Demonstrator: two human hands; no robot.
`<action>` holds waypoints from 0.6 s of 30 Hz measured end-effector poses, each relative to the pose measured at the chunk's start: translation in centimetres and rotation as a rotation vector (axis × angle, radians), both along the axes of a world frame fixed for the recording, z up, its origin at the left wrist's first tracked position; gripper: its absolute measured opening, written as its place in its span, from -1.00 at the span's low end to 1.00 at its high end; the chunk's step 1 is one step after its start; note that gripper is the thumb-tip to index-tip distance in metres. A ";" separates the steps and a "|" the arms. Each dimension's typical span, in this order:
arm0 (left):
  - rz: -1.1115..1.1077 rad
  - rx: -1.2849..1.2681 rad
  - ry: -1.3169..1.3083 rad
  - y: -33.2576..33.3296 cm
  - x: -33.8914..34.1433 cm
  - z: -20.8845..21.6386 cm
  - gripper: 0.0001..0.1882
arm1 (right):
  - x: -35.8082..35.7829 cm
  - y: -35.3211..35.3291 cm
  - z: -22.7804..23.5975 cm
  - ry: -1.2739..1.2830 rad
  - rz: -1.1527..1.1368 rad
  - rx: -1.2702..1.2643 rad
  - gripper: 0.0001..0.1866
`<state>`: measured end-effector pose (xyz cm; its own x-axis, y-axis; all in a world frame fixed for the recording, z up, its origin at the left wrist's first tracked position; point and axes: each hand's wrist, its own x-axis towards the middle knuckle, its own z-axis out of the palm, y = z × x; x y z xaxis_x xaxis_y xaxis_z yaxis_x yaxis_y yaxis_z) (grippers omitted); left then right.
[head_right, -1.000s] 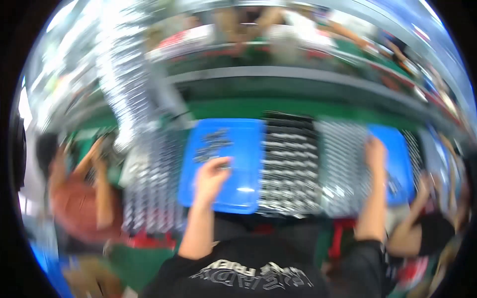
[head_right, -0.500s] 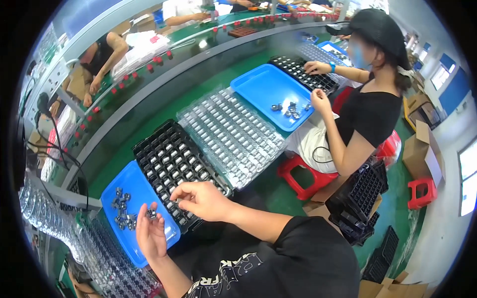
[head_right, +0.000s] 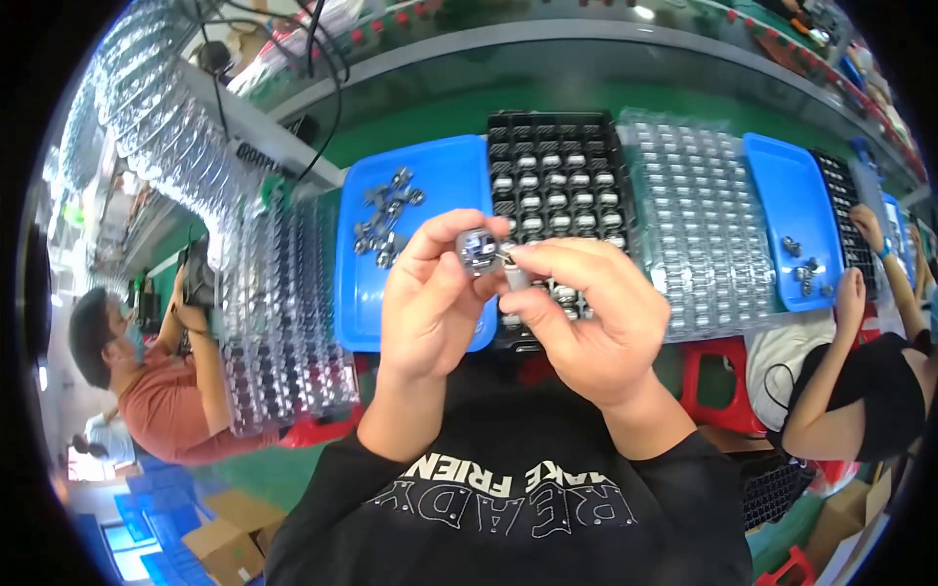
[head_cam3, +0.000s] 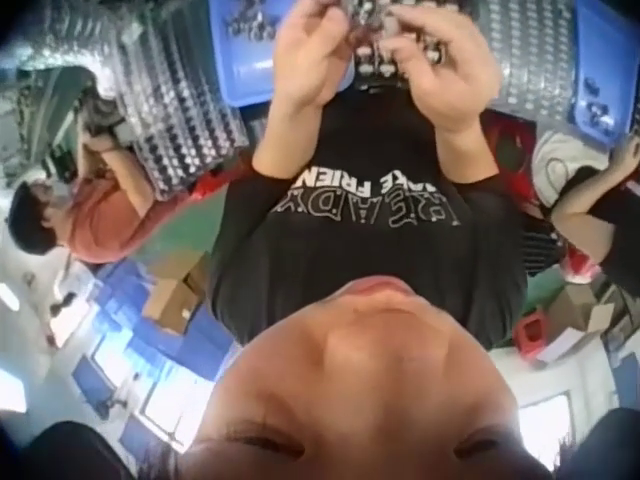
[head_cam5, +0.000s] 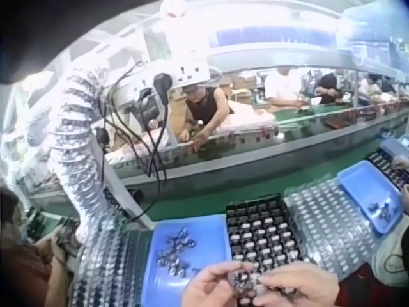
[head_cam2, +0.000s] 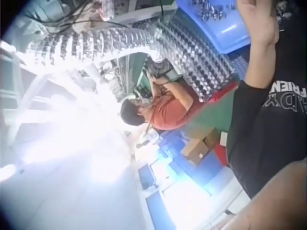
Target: Inspecting small metal electronic components and placing them into a black grid organization tray.
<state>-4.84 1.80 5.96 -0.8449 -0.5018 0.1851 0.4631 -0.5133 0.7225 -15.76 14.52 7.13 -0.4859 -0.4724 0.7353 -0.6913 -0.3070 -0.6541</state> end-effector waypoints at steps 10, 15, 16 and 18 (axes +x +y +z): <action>0.088 -0.209 0.042 -0.1 0.0 -0.7 -0.61 | 0.4 -1.7 -0.1 0.092 -0.047 -0.045 -0.68; 0.115 -0.234 0.016 0.0 0.5 -1.0 -0.67 | 0.6 -1.4 -0.1 0.102 -0.067 0.004 -0.70; 0.124 -0.241 0.015 -0.1 0.7 -1.3 -0.67 | 0.4 -1.3 -0.2 0.110 -0.063 0.033 -0.71; 0.161 -0.255 -0.004 0.1 0.8 -2.3 -0.66 | 0.7 -1.2 -1.0 0.029 -0.040 0.083 -0.71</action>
<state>-3.99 1.85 3.69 -0.7593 -0.5670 0.3193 0.5211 -0.2358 0.8203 -15.05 13.31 6.10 -0.4849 -0.5126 0.7086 -0.7209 -0.2244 -0.6557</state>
